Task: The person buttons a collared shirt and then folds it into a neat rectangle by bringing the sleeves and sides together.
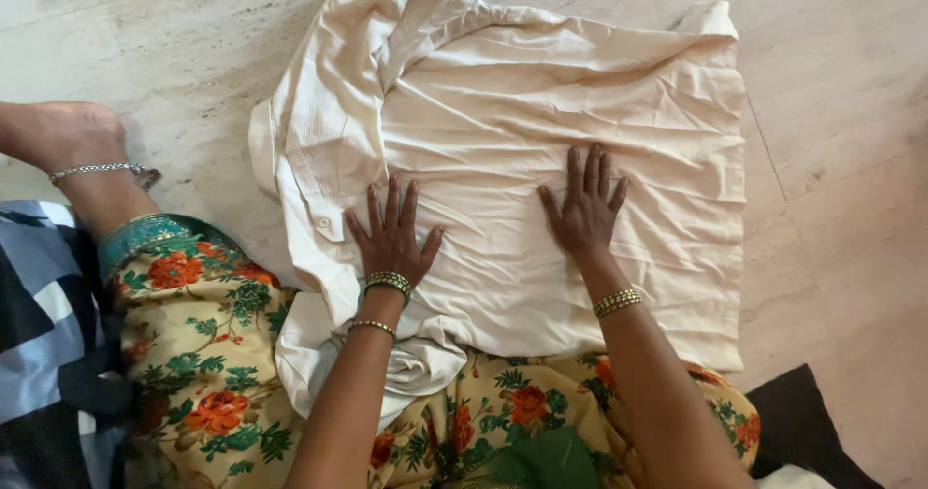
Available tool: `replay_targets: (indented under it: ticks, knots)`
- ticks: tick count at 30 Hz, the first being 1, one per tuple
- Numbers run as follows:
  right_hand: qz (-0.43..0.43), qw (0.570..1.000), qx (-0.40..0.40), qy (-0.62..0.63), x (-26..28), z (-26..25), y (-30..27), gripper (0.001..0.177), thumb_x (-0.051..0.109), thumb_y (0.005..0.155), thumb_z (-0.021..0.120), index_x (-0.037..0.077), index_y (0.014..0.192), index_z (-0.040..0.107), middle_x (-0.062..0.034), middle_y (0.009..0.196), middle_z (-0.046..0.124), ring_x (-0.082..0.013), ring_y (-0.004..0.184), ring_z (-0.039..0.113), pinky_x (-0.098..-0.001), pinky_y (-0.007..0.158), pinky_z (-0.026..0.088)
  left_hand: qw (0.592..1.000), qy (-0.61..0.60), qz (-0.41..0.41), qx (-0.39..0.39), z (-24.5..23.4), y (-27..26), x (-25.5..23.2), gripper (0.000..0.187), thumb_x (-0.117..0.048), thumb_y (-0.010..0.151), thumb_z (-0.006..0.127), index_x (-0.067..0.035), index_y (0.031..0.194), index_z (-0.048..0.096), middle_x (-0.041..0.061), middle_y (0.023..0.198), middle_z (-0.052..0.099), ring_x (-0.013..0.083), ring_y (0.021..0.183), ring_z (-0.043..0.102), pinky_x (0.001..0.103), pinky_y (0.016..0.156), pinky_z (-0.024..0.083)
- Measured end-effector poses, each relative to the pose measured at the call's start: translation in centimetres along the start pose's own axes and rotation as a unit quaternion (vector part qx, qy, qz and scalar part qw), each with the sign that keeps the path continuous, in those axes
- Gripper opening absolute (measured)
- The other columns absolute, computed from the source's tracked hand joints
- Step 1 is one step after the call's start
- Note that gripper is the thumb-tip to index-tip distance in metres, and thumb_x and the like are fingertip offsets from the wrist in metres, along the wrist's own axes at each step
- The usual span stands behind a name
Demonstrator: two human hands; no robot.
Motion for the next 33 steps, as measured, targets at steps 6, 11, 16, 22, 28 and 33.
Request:
replay_targets:
  ticks: [6,11,16,22,28,33]
  knots:
    - [-0.007,1.000,0.013,-0.009,-0.4,0.4,5.7,0.081,0.062,0.103,0.048,0.019,0.166,0.022,-0.0149,0.174,0.011,-0.0359,0.160,0.011,-0.0665,0.122,0.004,1.000,0.006,-0.022,0.002,1.6,4.4,-0.2,0.085,-0.065,0.097,0.049,-0.021,0.166,0.025,0.008,0.173,0.015,0.0387,0.158,0.012,0.076,0.117,0.007]
    - [-0.007,1.000,0.019,0.002,-0.8,0.7,10.4,0.082,0.062,0.103,0.048,0.020,0.168,0.020,-0.0145,0.175,0.009,-0.0358,0.161,0.009,-0.0670,0.123,0.004,0.999,0.017,-0.046,-0.005,2.7,7.6,-0.5,0.085,-0.065,0.097,0.050,-0.021,0.166,0.026,0.008,0.173,0.015,0.0377,0.159,0.011,0.076,0.118,0.006]
    - [-0.002,1.000,0.016,0.001,-1.0,0.9,11.1,0.083,0.063,0.103,0.047,0.017,0.167,0.019,-0.0151,0.174,0.010,-0.0358,0.161,0.009,-0.0658,0.123,0.003,0.999,0.009,-0.049,-0.003,3.0,8.7,-0.7,0.084,-0.065,0.097,0.050,-0.021,0.165,0.028,0.007,0.173,0.016,0.0373,0.158,0.011,0.076,0.118,0.006]
    - [0.036,0.999,-0.011,0.004,-2.1,0.1,5.0,0.083,0.063,0.103,0.045,0.014,0.166,0.021,-0.0159,0.173,0.013,-0.0362,0.160,0.010,-0.0653,0.123,0.002,1.000,-0.021,-0.009,-0.006,2.5,6.6,-1.3,0.082,-0.066,0.098,0.048,-0.021,0.165,0.029,0.007,0.172,0.019,0.0373,0.158,0.013,0.076,0.118,0.008]
    - [0.050,0.998,-0.025,0.001,-2.1,-0.9,-1.0,0.083,0.063,0.102,0.045,0.013,0.165,0.024,-0.0182,0.172,0.016,-0.0370,0.159,0.012,-0.0659,0.122,0.003,1.000,-0.014,0.009,-0.002,0.8,0.9,-2.2,0.081,-0.064,0.099,0.047,-0.021,0.165,0.030,0.007,0.174,0.018,0.0374,0.159,0.013,0.075,0.118,0.010]
    - [0.044,0.999,-0.013,0.003,-1.8,-1.3,-3.6,0.082,0.063,0.101,0.044,0.016,0.165,0.024,-0.0161,0.172,0.018,-0.0351,0.159,0.012,-0.0645,0.123,0.004,0.999,-0.039,-0.002,-0.005,-0.9,-2.0,-2.2,0.077,-0.062,0.093,0.049,-0.020,0.157,0.038,0.011,0.161,0.038,0.0361,0.147,0.034,0.070,0.113,0.021]
Point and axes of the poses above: each hand's wrist, its own y-axis towards the middle knuckle, its own z-axis out of the palm, x = y × z, the point moved 10 cm from there along y, towards the middle knuckle
